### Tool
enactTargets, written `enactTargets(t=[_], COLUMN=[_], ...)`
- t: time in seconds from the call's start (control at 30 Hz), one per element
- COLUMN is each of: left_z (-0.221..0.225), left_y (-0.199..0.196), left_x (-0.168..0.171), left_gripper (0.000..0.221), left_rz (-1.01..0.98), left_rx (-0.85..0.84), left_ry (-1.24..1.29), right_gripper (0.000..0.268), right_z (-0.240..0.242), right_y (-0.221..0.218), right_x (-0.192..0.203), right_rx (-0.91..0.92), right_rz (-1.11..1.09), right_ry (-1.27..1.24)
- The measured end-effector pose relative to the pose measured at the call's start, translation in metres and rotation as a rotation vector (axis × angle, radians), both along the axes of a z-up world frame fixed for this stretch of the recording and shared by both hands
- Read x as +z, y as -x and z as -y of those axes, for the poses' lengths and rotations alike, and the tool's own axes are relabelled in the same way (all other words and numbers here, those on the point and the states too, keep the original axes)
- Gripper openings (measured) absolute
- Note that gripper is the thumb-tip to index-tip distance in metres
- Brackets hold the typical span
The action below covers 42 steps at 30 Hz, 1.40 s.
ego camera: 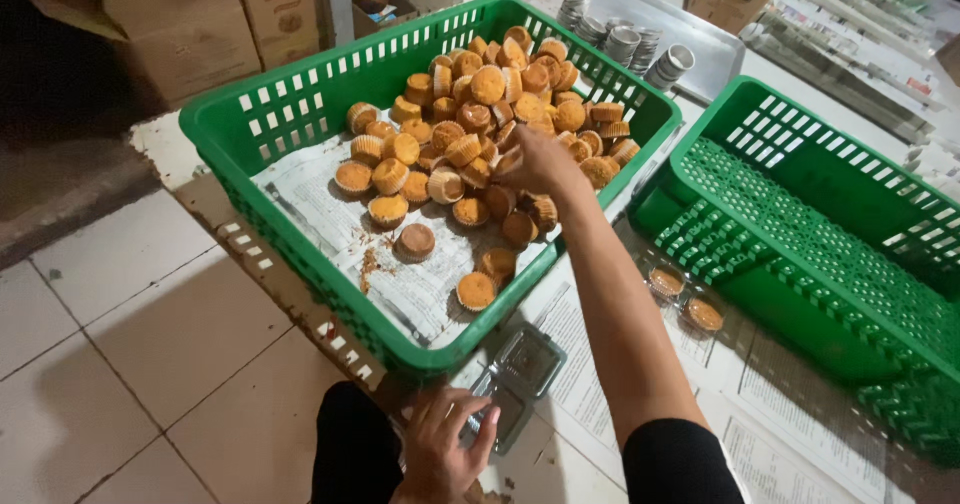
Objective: The person places individual muffins into clear plastic containers, closes the lids, and staples them shut using a yellow stapler before placing the finished packages into a green crate.
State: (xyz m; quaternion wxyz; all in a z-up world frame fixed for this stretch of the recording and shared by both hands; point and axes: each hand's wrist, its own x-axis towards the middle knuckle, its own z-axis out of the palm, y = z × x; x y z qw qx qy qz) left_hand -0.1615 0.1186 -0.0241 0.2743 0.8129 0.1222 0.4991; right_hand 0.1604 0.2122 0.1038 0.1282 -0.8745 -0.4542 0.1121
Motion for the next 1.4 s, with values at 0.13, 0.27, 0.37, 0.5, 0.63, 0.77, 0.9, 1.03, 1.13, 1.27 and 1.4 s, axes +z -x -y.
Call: enactTargets(t=[0.13,0.27,0.37,0.5,0.63,0.77,0.9,1.03,1.13,1.27,1.4], left_z=[0.002,0.005,0.007,0.011,0.008,0.005,0.006,0.007,0.01,0.016,0.015], left_y=[0.005,0.004,0.002,0.005,-0.009,-0.005,-0.002,-0.003,-0.002,-0.001,-0.002], left_x=[0.003,-0.004,-0.009,0.007,0.01,-0.018,-0.027,-0.035,-0.026,-0.01,-0.011], left_gripper=[0.011,0.016,0.022,0.032,0.035,0.024,0.016,0.02,0.014,0.015,0.014], left_rz=[-0.095,-0.195,-0.2,-0.471,-0.929,-0.676,-0.597,-0.692,-0.599,-0.617,-0.634], left_rx=[0.035,0.073,0.023,0.188,0.119,0.248,0.314,0.374,0.395,0.386,0.382], left_ry=[-0.018,0.025,-0.015,-0.159,0.023,-0.222,-0.322,-0.306,-0.391,-0.346,-0.346], right_gripper=[0.05,0.056,0.053,0.05,0.057,0.062,0.063,0.06,0.061,0.065,0.065], right_z=[0.024,0.072,0.132,0.206,0.262,0.297,0.319,0.321,0.323,0.323,0.321], right_y=[0.041,0.008,0.042,0.107,0.146,0.159,0.165,0.164,0.162,0.164,0.163], right_x=[0.04,0.0,0.015,0.025,-0.003,-0.058,-0.086,-0.094,-0.106,-0.103,-0.102], right_rx=[-0.127,0.028,0.292,0.314,0.121,0.026,-0.026,-0.068,-0.067,-0.069,-0.074], right_rz=[-0.05,0.226,0.422,0.211,0.057,0.022,0.003,-0.011,0.024,0.024,-0.003], right_ry=[-0.107,-0.318,-0.655,-0.677,-0.59,-0.541,-0.385,-0.352,-0.396,-0.384,-0.37])
